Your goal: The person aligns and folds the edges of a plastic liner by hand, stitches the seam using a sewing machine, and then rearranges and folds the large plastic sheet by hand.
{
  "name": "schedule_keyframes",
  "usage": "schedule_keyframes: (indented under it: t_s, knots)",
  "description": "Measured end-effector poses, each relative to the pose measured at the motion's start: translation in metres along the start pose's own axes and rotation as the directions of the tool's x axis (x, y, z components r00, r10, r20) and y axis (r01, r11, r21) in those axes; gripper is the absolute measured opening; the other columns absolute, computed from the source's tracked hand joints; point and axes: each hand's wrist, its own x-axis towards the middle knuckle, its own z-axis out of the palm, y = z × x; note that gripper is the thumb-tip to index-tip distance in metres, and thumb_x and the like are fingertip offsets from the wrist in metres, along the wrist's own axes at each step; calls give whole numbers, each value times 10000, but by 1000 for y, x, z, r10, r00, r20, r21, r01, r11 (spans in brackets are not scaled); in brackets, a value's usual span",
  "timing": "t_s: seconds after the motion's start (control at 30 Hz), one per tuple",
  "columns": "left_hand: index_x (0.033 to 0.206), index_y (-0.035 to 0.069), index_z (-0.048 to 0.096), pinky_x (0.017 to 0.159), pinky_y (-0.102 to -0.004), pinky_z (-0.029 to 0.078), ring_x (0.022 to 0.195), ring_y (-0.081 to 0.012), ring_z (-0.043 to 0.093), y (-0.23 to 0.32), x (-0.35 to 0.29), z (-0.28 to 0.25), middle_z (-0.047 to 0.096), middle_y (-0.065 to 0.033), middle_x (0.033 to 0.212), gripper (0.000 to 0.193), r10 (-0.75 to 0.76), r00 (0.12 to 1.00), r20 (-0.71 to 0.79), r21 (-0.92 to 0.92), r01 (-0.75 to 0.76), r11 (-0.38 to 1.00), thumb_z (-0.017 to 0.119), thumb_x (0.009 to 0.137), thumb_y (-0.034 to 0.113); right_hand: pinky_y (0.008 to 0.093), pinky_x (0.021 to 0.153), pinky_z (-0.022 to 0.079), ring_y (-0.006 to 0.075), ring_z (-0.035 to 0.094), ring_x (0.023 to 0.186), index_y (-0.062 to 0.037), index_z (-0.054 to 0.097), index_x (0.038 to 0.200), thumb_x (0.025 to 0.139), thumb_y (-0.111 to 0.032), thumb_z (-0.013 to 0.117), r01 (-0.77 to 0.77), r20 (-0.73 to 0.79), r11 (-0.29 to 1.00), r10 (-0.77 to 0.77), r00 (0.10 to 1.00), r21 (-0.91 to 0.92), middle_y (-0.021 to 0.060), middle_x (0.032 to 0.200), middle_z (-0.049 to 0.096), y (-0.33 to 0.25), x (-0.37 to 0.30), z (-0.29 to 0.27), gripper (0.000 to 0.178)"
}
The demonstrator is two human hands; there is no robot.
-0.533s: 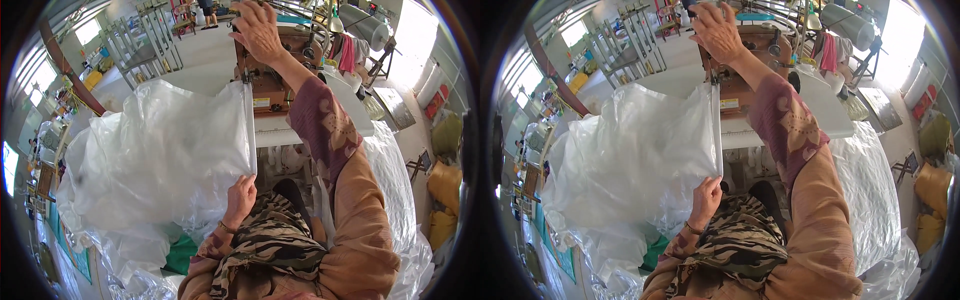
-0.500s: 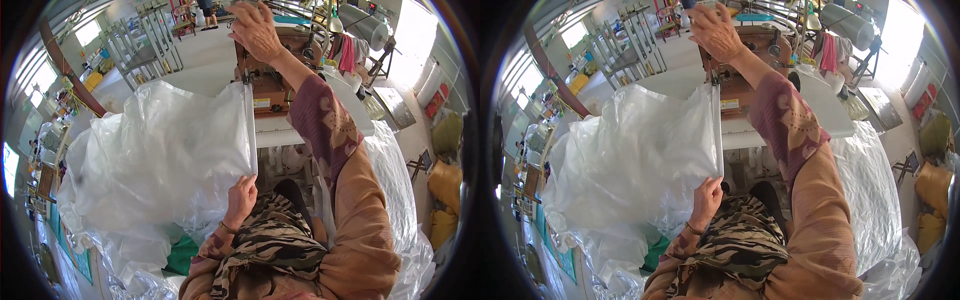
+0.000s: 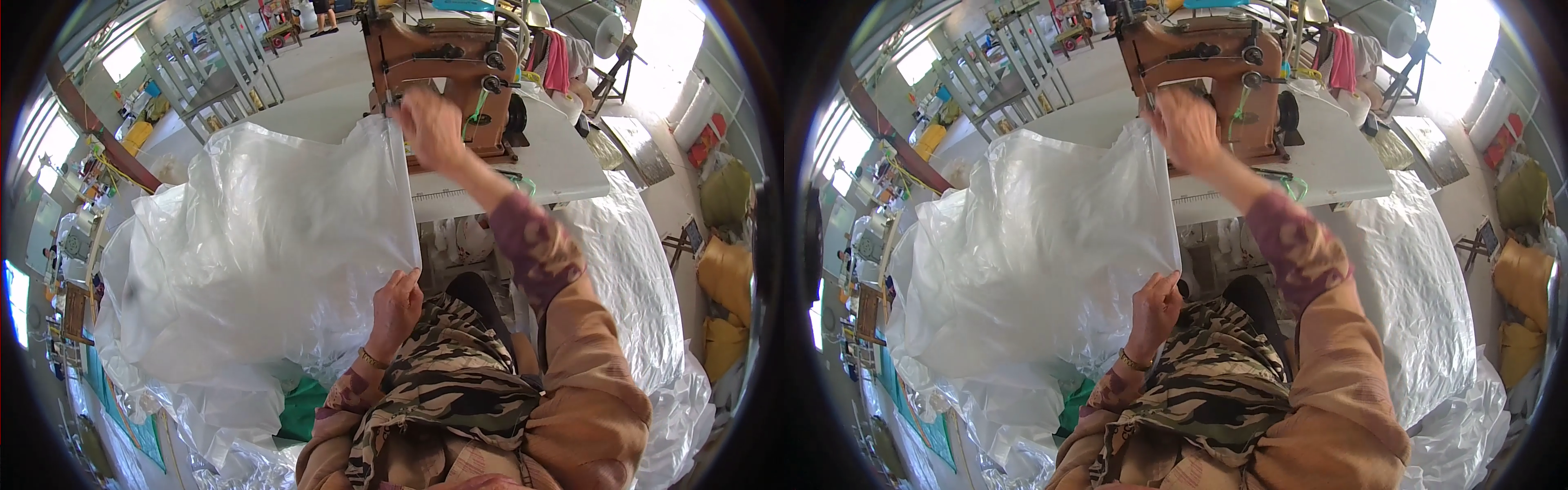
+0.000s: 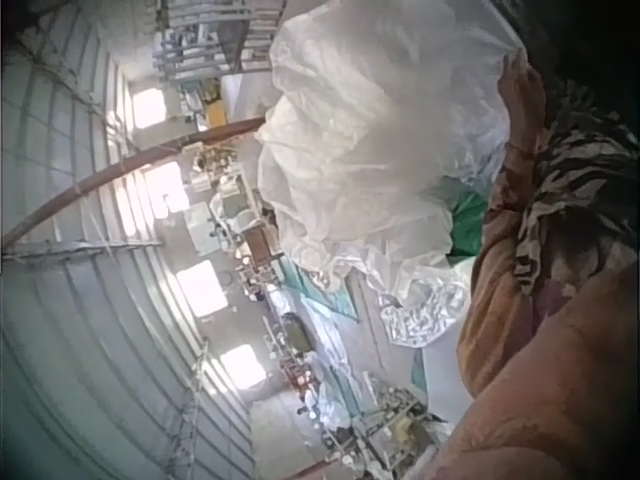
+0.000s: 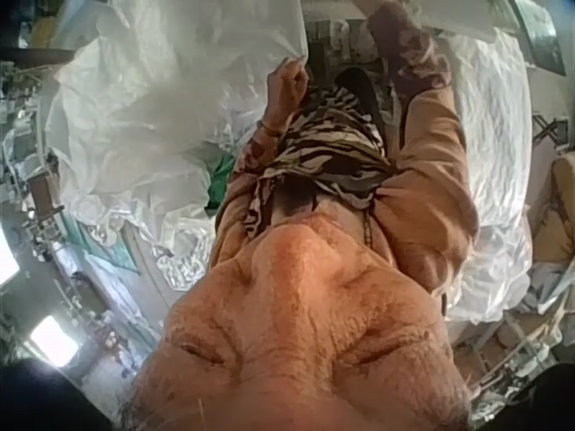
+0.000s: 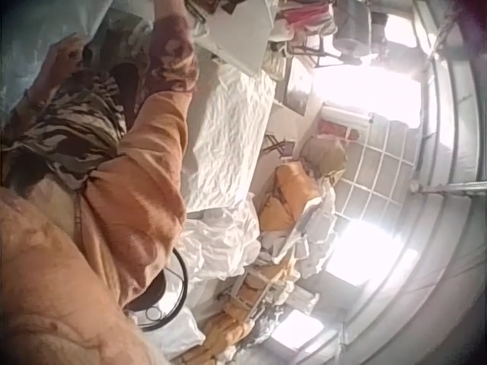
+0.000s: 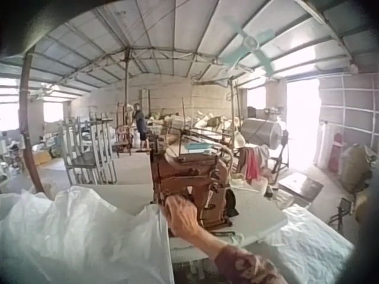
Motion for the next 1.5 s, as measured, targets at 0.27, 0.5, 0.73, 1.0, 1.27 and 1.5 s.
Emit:
schedule_keyframes:
  t_s: [0.27,0.5,0.73,1.0,1.27,1.5]
  knots:
    - [1068,-13,643,617,-433,496,692,-366,600,-11,13,11,558,-152,820,274,44,991,123,57,-51,997,584,800,-20,482,592,433,428,570,667,29,545,695,895,-359,616,-491,397,774,338,854,399,232,654,562,3,-109,37,442]
    - [1030,-9,664,593,-426,489,689,-351,600,-20,55,13,557,-148,820,255,121,989,88,227,-138,964,583,788,-16,420,554,390,325,375,557,49,519,755,921,-283,610,-493,342,714,361,867,497,220,641,482,5,-109,44,383]
    - [963,-14,647,591,-449,486,693,-368,595,-27,120,9,554,-158,816,176,132,989,63,367,-146,919,577,802,7,390,551,407,284,424,543,42,533,768,938,-281,603,-528,366,680,385,848,508,190,634,501,3,-108,42,372]
    - [868,-2,588,661,-480,496,772,-391,608,-39,192,15,591,-165,856,68,223,971,-83,401,-172,900,560,811,22,389,594,464,308,596,603,30,604,820,961,-282,570,-622,367,466,526,767,630,178,662,605,5,-107,48,343]
    - [1137,14,626,731,-428,526,839,-371,647,-41,202,-16,659,-188,1042,279,182,982,-54,248,-163,955,604,866,75,382,572,457,283,580,565,25,593,823,951,-224,570,-657,305,526,605,735,541,188,644,582,6,-108,60,281]
    - [1285,73,566,967,-439,429,1094,-304,599,-118,117,-103,652,-102,1190,398,-125,983,-133,645,181,743,519,973,317,231,508,423,60,502,547,1,583,769,992,-249,559,-555,318,363,538,781,748,-8,620,564,-3,-115,46,336]
